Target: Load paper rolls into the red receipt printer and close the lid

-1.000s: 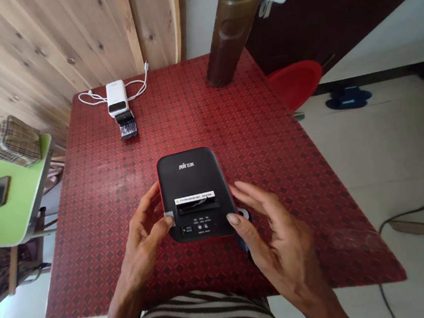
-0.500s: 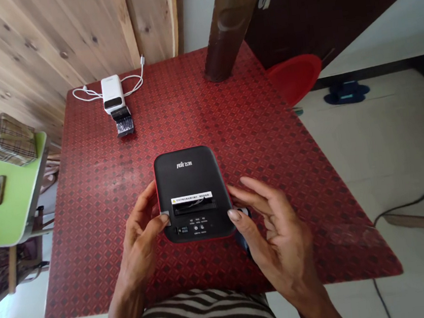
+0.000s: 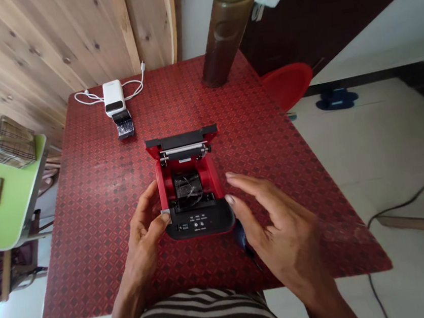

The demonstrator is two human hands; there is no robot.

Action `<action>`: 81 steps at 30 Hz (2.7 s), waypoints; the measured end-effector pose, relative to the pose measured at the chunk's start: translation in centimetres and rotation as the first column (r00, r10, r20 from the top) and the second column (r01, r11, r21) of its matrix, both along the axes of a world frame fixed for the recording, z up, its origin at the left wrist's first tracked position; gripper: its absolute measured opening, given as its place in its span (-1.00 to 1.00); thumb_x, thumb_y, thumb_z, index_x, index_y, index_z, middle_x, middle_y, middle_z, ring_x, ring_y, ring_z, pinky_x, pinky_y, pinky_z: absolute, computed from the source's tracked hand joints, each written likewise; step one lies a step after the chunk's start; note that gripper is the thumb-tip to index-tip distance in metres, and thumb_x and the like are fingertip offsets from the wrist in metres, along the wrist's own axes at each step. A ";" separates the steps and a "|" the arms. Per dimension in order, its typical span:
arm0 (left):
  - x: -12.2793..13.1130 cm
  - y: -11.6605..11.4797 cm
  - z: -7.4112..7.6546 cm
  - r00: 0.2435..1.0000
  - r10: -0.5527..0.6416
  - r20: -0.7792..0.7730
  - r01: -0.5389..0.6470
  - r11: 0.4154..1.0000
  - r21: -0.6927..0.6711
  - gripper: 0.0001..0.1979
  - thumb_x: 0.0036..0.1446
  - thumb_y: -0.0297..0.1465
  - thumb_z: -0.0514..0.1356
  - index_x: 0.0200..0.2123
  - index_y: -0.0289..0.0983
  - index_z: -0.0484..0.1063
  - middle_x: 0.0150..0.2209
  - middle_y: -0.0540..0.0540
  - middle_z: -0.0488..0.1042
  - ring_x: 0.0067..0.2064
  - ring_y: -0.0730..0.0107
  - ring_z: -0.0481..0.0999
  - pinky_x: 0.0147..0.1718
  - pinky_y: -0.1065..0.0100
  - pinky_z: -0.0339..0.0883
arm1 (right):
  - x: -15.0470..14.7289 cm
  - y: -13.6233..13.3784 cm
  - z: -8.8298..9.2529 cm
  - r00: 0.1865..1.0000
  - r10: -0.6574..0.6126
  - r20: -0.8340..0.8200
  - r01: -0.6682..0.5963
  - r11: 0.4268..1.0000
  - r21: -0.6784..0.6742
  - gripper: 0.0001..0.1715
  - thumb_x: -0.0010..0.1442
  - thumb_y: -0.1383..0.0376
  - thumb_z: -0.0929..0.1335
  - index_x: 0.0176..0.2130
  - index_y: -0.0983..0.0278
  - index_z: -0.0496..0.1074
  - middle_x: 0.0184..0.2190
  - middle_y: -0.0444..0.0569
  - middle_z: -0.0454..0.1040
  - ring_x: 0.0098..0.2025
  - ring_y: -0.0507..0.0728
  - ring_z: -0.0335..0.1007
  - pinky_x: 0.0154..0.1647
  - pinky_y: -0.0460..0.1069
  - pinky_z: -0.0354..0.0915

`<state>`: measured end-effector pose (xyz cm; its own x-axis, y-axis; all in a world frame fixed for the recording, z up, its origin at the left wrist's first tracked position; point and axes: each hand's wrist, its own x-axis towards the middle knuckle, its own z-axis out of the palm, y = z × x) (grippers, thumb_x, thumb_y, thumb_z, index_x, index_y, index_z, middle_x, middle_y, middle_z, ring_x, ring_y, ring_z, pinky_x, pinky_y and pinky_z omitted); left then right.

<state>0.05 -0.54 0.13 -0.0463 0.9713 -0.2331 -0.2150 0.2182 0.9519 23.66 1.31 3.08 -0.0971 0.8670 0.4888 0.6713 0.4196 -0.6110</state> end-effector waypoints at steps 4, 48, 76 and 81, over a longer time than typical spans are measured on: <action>-0.4 -0.1 -0.8 0.999 -0.015 -0.048 0.017 0.999 0.047 -0.39 0.44 -0.19 0.36 0.50 0.05 0.45 0.55 -0.12 0.44 0.54 -0.17 0.44 0.43 -0.15 0.42 | -1.2 3.6 1.5 0.935 0.245 0.256 -0.274 0.958 0.081 -0.70 0.52 0.54 0.39 0.08 0.23 0.61 0.05 0.08 0.79 0.07 0.25 0.75 0.15 0.18 0.65; -0.8 -0.4 -3.5 0.998 0.021 -0.067 -0.012 0.991 0.131 -0.37 0.44 -0.13 0.36 0.51 0.05 0.44 0.57 -0.12 0.40 0.60 -0.18 0.34 0.45 -0.11 0.42 | 3.3 8.2 -6.1 0.956 -0.226 -0.187 0.155 0.931 -0.331 -0.66 0.26 0.06 0.50 -0.04 0.17 0.60 -0.15 0.04 0.76 -0.22 0.26 0.68 -0.08 0.20 0.55; -0.3 -0.2 -2.6 0.998 0.024 -0.064 -0.015 0.989 0.145 -0.37 0.42 -0.11 0.36 0.49 0.01 0.46 0.51 -0.14 0.47 0.50 -0.17 0.48 0.36 -0.09 0.49 | 6.1 -0.8 -2.8 0.993 0.072 -0.097 -0.107 0.896 -0.432 -0.69 0.44 0.25 0.42 0.14 0.10 0.61 0.08 0.02 0.76 0.08 0.31 0.74 0.17 0.22 0.60; -0.3 -0.2 -2.6 0.999 0.003 -0.039 0.002 0.990 0.139 -0.37 0.43 -0.13 0.35 0.50 0.01 0.44 0.51 -0.16 0.47 0.48 -0.18 0.50 0.26 -0.06 0.57 | 6.4 0.6 3.2 0.972 0.223 0.081 -0.193 0.942 -0.276 -0.58 0.51 0.22 0.41 0.30 0.00 0.49 0.08 0.02 0.72 0.02 0.33 0.73 0.03 0.23 0.62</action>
